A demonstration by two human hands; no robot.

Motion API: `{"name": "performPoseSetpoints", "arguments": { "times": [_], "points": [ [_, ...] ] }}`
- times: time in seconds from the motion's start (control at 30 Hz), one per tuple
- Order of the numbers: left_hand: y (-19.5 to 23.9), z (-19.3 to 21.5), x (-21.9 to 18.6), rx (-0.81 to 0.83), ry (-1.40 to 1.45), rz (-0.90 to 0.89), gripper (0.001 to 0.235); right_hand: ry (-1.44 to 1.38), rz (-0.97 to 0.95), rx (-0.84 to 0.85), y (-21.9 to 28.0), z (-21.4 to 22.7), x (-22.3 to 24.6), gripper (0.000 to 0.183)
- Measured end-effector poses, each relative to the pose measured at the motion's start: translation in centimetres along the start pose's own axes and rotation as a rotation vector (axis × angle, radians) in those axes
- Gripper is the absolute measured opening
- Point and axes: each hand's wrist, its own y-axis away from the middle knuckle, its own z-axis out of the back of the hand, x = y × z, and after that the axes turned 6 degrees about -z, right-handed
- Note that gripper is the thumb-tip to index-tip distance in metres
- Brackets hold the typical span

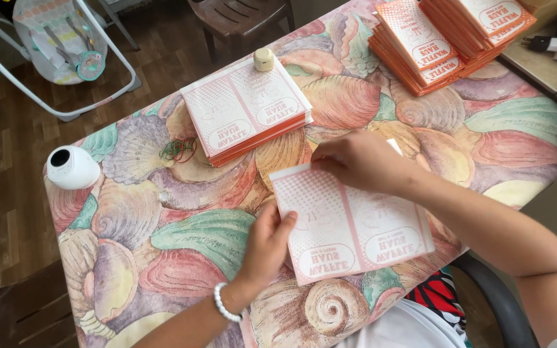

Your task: Manually folding flat paper sheets into Waffle Haus branded bags and organizing them into stacks.

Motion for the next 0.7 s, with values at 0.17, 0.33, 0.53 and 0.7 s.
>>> {"name": "performPoseSetpoints", "arguments": {
  "times": [0.17, 0.33, 0.53, 0.7],
  "points": [
    [-3.4, 4.3, 0.4, -0.112, -0.397, -0.169, 0.030, -0.087, 0.009, 0.068, -0.3, -5.3, -2.6, 0.013],
    [-6.3, 5.1, 1.2, -0.025, -0.836, -0.438, 0.017, -0.093, 0.112, -0.013, -0.3, -7.9, -4.0, 0.012],
    [-7.4, 4.6, 2.9, 0.035, -1.069, -0.538, 0.009, -0.149, 0.160, -0.075, -0.1, -8.3, -4.6, 0.012],
    [-7.4, 4.8, 3.5, 0.048, -1.082, -0.533, 0.013, -0.150, 0.228, -0.103, 0.0, -7.8, -3.2, 0.013]
  ]
}}
